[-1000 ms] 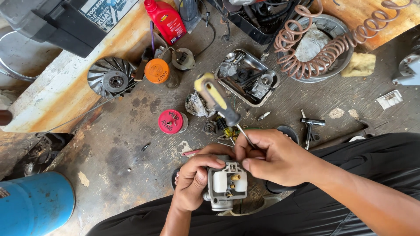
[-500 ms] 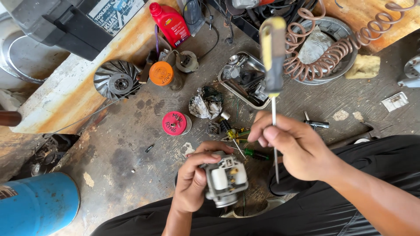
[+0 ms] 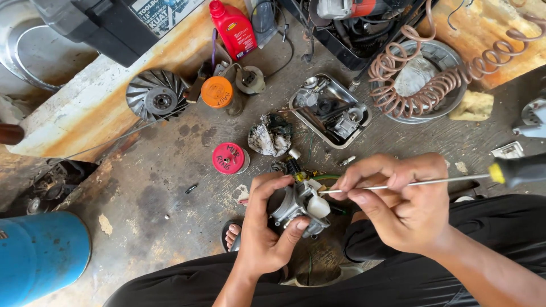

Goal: Disassembling and reassembling a motorcycle carburetor using a screwdriver for maintenance or repair.

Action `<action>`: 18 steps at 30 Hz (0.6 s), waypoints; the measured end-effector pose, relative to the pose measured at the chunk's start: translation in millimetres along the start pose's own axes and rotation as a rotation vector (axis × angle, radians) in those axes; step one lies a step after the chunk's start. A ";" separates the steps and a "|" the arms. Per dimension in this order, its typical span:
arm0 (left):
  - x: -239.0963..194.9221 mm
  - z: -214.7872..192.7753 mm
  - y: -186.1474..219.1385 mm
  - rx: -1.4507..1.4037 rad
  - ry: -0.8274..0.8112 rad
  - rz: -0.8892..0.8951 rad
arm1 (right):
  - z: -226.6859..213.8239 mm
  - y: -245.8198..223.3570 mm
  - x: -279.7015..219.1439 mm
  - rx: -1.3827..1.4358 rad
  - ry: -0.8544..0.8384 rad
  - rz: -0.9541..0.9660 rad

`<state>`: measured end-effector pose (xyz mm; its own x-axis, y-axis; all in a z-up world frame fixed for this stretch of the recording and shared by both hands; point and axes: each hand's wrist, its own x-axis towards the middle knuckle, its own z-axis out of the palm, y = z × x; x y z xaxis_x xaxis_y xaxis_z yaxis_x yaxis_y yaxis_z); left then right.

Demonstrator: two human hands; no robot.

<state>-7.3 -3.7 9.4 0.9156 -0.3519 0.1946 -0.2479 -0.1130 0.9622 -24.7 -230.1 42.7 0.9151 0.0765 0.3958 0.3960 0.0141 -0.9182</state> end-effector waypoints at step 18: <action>-4.7 3.8 -1.5 0.122 0.076 0.074 | 9.9 21.5 -11.5 0.014 -0.048 -0.003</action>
<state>-12.4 -5.4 6.3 0.9136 -0.2925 0.2824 -0.3479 -0.2031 0.9153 -27.5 -220.8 18.2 0.9092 0.1241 0.3975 0.3972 0.0284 -0.9173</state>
